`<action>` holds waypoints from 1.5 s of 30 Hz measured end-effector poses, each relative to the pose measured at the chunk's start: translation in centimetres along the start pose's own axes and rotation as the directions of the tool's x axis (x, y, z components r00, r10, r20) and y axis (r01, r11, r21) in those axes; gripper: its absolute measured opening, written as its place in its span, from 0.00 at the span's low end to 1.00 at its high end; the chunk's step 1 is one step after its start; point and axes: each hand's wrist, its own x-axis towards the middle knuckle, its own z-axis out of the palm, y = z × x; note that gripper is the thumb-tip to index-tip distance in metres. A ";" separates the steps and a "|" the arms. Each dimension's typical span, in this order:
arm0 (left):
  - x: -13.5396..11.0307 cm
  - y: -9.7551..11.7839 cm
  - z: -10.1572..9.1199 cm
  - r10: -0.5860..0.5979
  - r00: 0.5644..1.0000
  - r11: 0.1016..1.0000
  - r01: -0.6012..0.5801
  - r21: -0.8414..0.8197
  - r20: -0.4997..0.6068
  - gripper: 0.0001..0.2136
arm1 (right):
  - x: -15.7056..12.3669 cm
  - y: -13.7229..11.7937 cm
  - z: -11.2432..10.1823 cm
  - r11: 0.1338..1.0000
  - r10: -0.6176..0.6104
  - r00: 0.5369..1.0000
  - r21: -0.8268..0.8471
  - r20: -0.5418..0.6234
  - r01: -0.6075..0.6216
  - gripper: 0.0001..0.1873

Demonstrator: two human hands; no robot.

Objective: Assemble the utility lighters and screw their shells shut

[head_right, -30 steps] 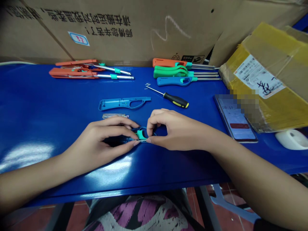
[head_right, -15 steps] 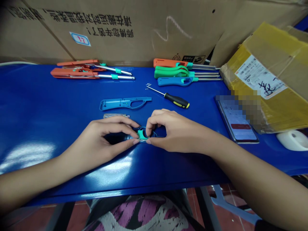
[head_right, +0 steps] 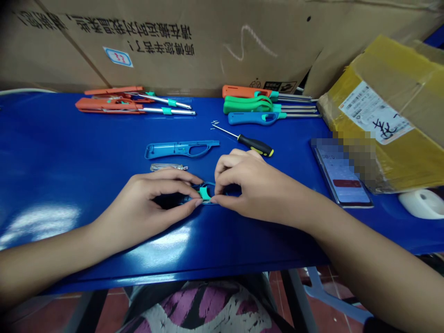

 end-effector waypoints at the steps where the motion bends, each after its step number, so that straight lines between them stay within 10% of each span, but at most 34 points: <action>1: 0.0 0.0 0.0 0.001 1.000 1.000 -0.001 -0.003 0.005 0.02 | 0.0 0.0 0.1 1.000 -0.006 1.000 -0.024 -0.006 0.006 0.06; 45: 3.2 0.5 -2.7 0.040 0.937 0.952 -0.141 0.273 0.346 0.07 | 0.0 0.4 -1.1 0.994 -0.108 0.993 0.000 0.046 0.109 0.07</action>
